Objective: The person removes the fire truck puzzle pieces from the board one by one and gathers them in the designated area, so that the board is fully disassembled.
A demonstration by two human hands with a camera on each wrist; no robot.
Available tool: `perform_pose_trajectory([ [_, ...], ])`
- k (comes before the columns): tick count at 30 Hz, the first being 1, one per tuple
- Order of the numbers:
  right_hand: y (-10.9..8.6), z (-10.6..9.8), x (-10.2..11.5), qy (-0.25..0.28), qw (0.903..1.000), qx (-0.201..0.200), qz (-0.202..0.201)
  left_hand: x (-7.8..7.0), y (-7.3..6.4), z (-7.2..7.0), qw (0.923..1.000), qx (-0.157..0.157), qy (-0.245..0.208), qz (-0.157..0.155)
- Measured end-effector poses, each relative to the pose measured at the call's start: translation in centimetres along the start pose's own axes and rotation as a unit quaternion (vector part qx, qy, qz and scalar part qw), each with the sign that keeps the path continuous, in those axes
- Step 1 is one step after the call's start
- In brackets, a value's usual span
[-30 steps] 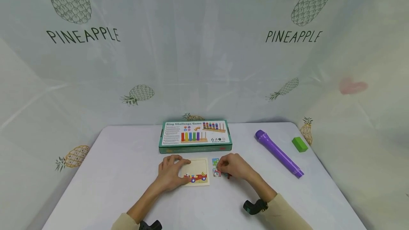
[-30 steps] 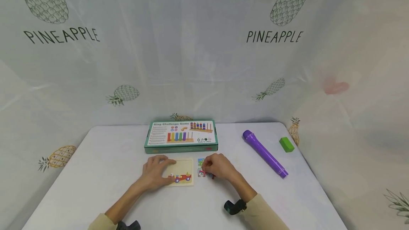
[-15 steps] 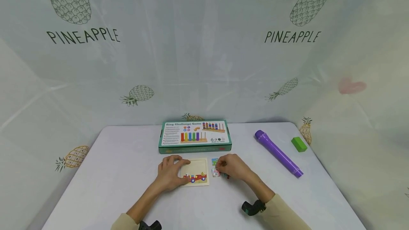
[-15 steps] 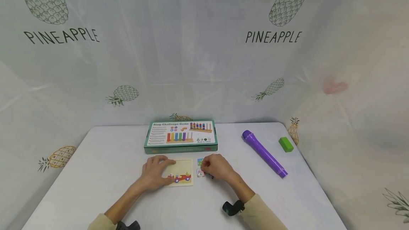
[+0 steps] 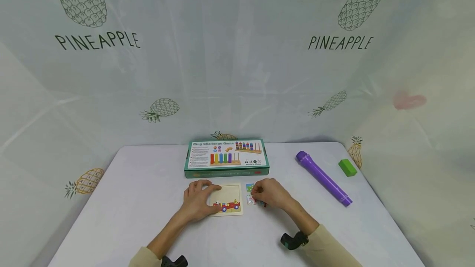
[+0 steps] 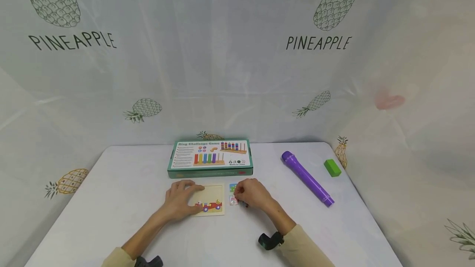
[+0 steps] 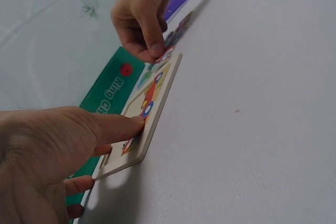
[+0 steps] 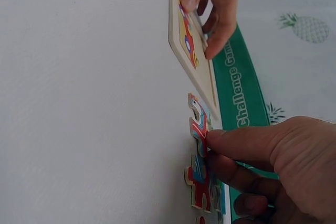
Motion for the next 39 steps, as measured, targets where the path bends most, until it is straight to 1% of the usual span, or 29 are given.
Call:
perform_pose_trajectory([
  [2, 0.0, -0.1, 0.1, -0.005, 1.0, -0.006, -0.002, 0.1, 0.0, 0.1, 1.0, 0.001, 0.001, -0.001],
  [4, 0.0, -0.1, 0.2, -0.009, 0.9998, -0.014, -0.007, 0.4, 0.0, 0.2, 1.0, 0.0, 0.002, 0.005],
  [8, 0.0, 0.1, 0.6, 0.0, 0.9992, -0.026, -0.031, 0.9, -0.3, 0.7, 0.9996, -0.012, 0.004, 0.026],
  [12, 0.0, 0.9, 1.6, 0.007, 0.9981, -0.017, -0.058, 0.9, -0.6, 1.0, 0.9981, -0.029, 0.017, 0.052],
  [14, -0.1, 1.4, 2.1, 0.006, 0.9972, -0.011, -0.073, 0.6, -0.6, 1.0, 0.9959, -0.037, 0.028, 0.077],
  [17, -0.1, 2.1, 2.7, -0.001, 0.9959, -0.005, -0.091, -0.1, -0.5, 0.7, 0.9898, -0.039, 0.041, 0.131],
  [19, -0.1, 2.6, 3.1, -0.004, 0.9949, -0.001, -0.101, -0.5, -0.5, 0.7, 0.9856, -0.03, 0.041, 0.161],
  [21, -0.1, 2.9, 3.4, -0.009, 0.9946, 0.004, -0.103, -0.7, -0.6, 0.7, 0.9831, -0.018, 0.034, 0.179],
  [23, -0.1, 3.2, 3.7, -0.015, 0.9939, 0.006, -0.11, -0.8, -0.6, 0.7, 0.9821, -0.007, 0.026, 0.186],
  [26, -0.1, 3.5, 4.0, -0.028, 0.9928, 0.006, -0.116, -0.7, -0.7, 0.8, 0.9823, 0.002, 0.016, 0.186],
  [29, -0.1, 3.7, 4.3, -0.043, 0.9924, 0.003, -0.115, -0.6, -0.8, 0.8, 0.9828, 0.004, 0.003, 0.185],
  [32, 0.0, 3.8, 4.4, -0.049, 0.993, 0.001, -0.108, -0.6, -0.8, 0.9, 0.9829, 0.001, 0.001, 0.184],
  [35, 0.1, 3.8, 4.6, -0.047, 0.9938, -0.002, -0.101, -0.6, -0.8, 0.9, 0.9821, -0.006, 0.013, 0.188],
  [39, 0.1, 3.6, 4.7, -0.041, 0.9945, -0.007, -0.096, -0.8, -0.7, 0.9, 0.9797, -0.013, 0.044, 0.195],
])
Point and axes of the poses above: each hand's wrist, its own y-axis towards the middle knuckle, its own z-axis out of the palm, x = y × z, the point moved 4 cm from there along y, towards the middle knuckle, and after that the axes turned 8 degrees about z, right-handed, at the moved point
